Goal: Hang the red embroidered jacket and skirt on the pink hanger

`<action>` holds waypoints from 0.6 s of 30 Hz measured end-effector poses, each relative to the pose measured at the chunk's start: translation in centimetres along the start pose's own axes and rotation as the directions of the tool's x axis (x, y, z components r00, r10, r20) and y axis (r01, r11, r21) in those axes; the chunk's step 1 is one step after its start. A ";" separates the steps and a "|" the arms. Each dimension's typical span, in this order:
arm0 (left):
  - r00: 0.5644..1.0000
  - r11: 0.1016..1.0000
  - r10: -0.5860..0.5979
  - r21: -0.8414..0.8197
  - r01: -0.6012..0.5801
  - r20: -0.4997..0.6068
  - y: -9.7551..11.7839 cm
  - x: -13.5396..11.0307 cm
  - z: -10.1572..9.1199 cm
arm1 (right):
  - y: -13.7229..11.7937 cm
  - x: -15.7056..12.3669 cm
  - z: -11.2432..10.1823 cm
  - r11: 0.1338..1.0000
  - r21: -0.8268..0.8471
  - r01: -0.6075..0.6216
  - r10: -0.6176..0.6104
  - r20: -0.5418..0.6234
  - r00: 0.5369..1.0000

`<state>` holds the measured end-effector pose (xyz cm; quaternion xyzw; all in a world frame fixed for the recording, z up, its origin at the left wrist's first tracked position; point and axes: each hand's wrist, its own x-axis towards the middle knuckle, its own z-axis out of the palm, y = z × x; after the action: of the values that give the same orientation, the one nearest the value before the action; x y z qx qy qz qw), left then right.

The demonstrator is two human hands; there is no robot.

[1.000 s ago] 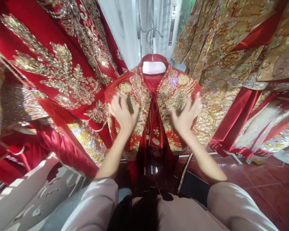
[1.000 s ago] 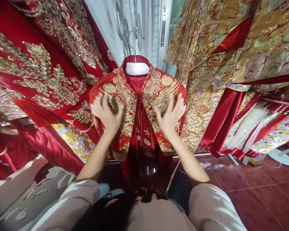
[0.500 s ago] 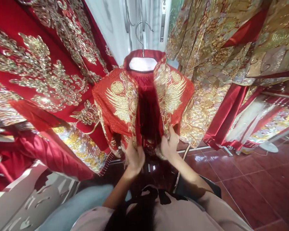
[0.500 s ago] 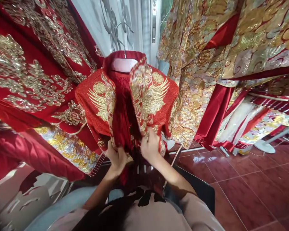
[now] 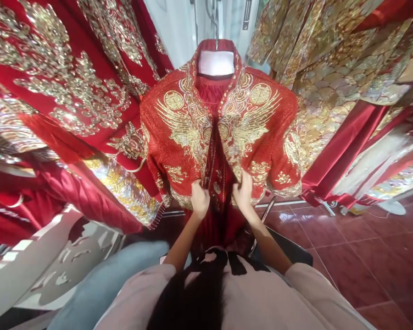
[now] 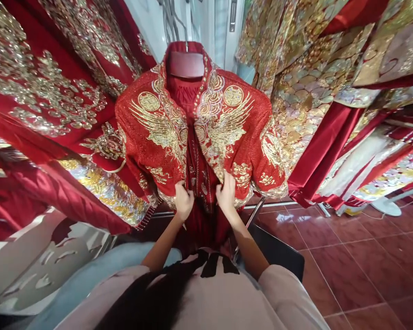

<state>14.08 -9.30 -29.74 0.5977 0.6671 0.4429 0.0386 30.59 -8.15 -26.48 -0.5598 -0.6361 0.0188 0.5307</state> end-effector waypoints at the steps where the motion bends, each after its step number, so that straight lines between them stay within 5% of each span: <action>1: 1.000 1.000 0.000 0.014 0.000 0.008 -0.4 -0.5 0.0 | 0.3 -0.7 -0.5 0.997 -0.045 -0.061 0.059 -0.040 0.997; 4: 0.998 0.999 0.032 0.018 -0.033 0.063 -0.6 -1.9 -0.6 | -0.5 -2.0 -2.0 0.979 -0.074 -0.191 0.183 -0.101 0.978; 9: 0.976 0.991 0.122 -0.076 -0.110 0.181 2.2 -4.2 -1.8 | -5.5 -3.1 -3.0 0.992 0.112 -0.066 0.078 -0.103 0.992; 12: 0.958 0.975 0.093 -0.222 -0.031 0.272 3.7 -3.9 -1.2 | -7.1 -3.1 -0.8 0.990 0.141 -0.005 0.026 -0.150 0.988; 18: 0.941 0.896 -0.060 -0.396 0.198 0.334 2.4 0.3 1.9 | -3.7 -1.3 5.2 0.974 0.055 -0.222 0.213 0.134 0.968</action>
<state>16.94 -8.32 -29.23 0.5912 0.5788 0.4733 0.3025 24.20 -7.53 -27.32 -0.6050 -0.6025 0.1346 0.5029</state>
